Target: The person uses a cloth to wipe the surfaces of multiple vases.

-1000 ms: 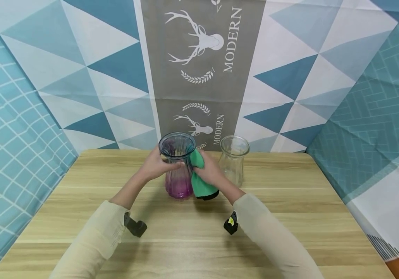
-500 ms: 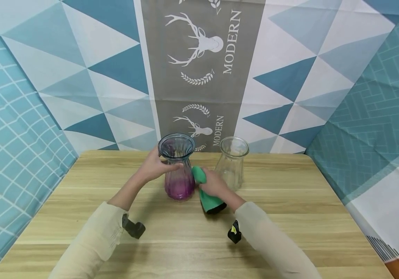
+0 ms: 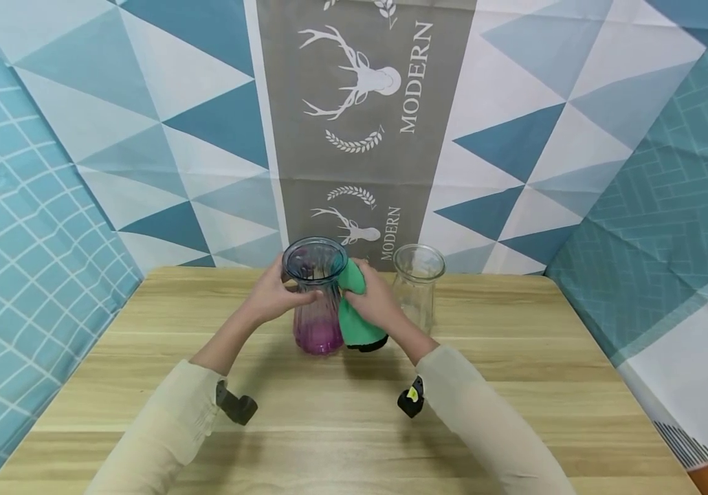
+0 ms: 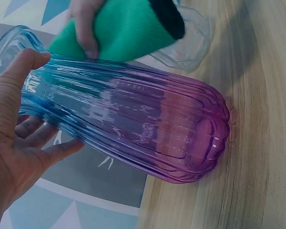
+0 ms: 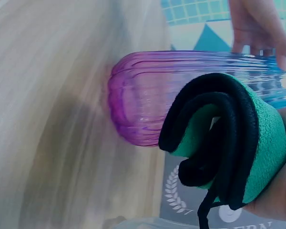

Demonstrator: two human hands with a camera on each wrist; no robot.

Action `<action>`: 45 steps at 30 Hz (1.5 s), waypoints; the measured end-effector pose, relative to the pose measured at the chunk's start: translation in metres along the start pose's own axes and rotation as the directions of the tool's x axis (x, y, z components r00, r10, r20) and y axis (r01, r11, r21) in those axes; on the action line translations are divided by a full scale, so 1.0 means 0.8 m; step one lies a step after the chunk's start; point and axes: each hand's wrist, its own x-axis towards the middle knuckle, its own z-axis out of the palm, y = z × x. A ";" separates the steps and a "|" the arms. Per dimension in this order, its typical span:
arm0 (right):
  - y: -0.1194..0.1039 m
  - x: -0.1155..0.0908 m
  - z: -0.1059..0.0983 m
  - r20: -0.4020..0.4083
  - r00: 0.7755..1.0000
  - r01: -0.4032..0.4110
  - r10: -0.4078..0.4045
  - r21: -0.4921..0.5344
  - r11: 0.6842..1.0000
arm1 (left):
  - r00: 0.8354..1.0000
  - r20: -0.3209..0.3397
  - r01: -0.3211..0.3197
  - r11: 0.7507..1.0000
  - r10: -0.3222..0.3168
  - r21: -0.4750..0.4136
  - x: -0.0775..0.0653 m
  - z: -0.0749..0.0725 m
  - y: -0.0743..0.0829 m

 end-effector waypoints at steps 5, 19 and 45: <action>0.011 -0.004 0.011 0.060 0.998 -0.011 0.014 -0.052 0.999 | 1.000 0.006 -0.021 1.000 0.021 -0.004 0.000 0.002 0.000; 0.045 -0.030 0.033 0.255 0.942 -0.096 0.217 -0.417 0.904 | 0.999 -0.007 -0.046 0.999 0.046 0.020 0.001 -0.001 0.000; 0.000 0.002 -0.003 0.057 0.998 -0.033 0.033 -0.003 0.999 | 0.992 -0.057 -0.107 0.991 0.112 0.084 -0.010 0.013 0.041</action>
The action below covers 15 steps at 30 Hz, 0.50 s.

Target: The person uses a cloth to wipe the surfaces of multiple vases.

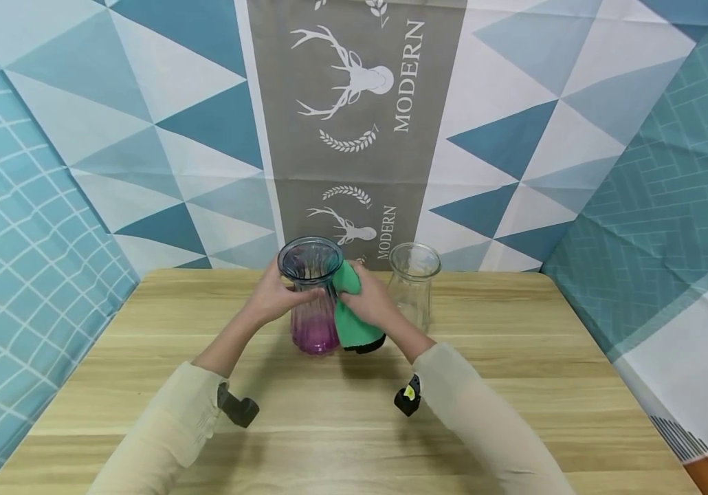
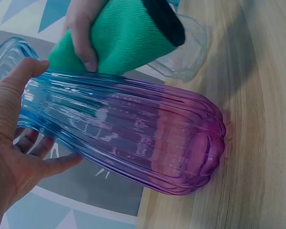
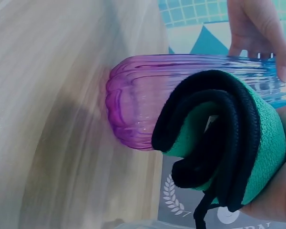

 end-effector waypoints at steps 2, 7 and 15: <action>0.001 -0.001 0.002 0.031 0.999 -0.016 0.017 -0.008 1.000 | 1.000 0.004 -0.006 1.000 0.006 0.000 0.003 0.000 -0.009; 0.007 -0.002 0.010 0.078 0.995 -0.062 0.065 -0.035 0.997 | 1.000 0.012 -0.013 1.000 0.013 0.021 0.010 -0.003 -0.037; 0.035 -0.011 0.026 0.151 0.982 -0.078 0.113 -0.220 0.972 | 1.000 0.015 -0.002 0.999 0.001 0.041 0.011 -0.003 -0.041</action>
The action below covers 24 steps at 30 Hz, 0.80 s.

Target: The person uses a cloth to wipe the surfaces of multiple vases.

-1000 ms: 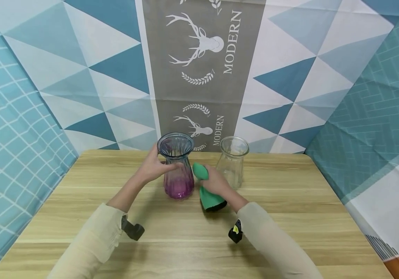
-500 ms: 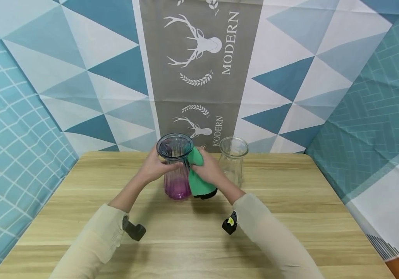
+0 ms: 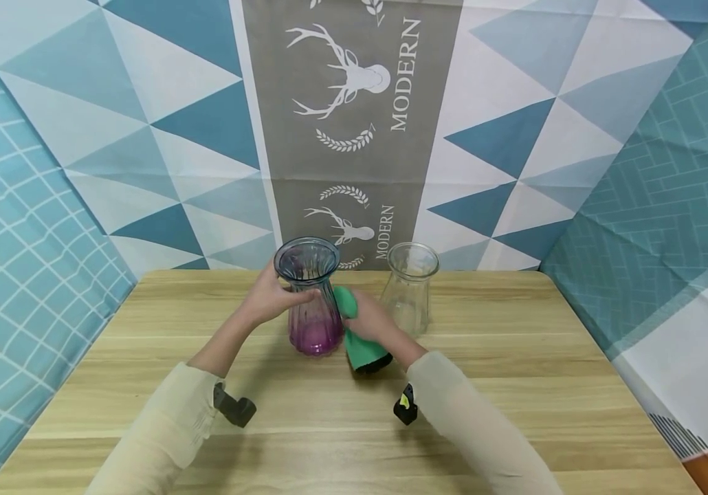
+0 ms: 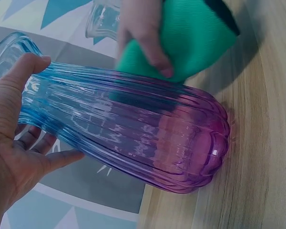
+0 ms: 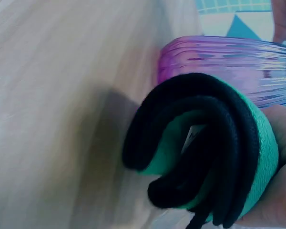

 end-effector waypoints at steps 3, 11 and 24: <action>0.009 -0.002 0.005 0.064 0.998 -0.002 0.008 -0.106 0.994 | 1.000 -0.001 0.010 1.000 -0.010 0.000 -0.001 -0.001 0.000; 0.008 -0.001 -0.012 0.098 0.995 -0.025 0.027 -0.019 0.999 | 0.999 0.002 0.044 0.999 -0.044 0.029 -0.001 -0.004 0.001; -0.031 0.020 -0.051 -0.190 0.976 0.152 -0.106 0.243 0.958 | 1.000 0.013 -0.001 1.000 0.001 0.007 0.002 -0.002 -0.003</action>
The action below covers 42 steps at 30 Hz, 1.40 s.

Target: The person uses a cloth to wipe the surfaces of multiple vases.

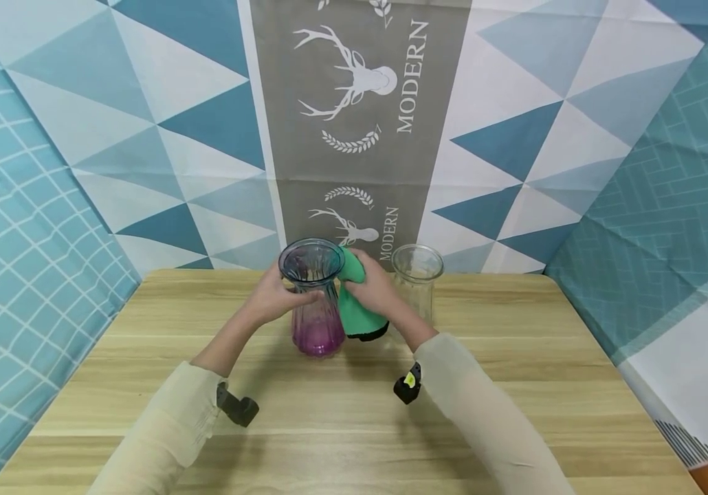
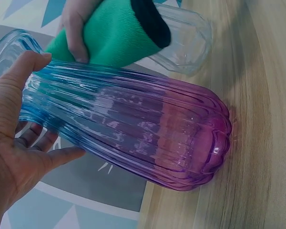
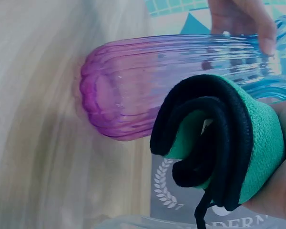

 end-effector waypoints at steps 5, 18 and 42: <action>0.009 0.001 0.012 0.051 0.999 -0.012 0.015 -0.047 0.999 | 1.000 0.004 -0.009 1.000 0.009 0.003 0.000 0.003 -0.002; 0.036 -0.003 0.044 0.180 0.976 -0.056 0.121 -0.329 0.943 | 1.000 -0.013 0.011 1.000 -0.010 0.019 -0.002 -0.001 -0.001; 0.005 -0.037 0.022 -0.061 0.997 -0.050 0.044 -0.102 0.994 | 1.000 0.009 0.013 1.000 -0.013 -0.001 -0.001 -0.001 -0.005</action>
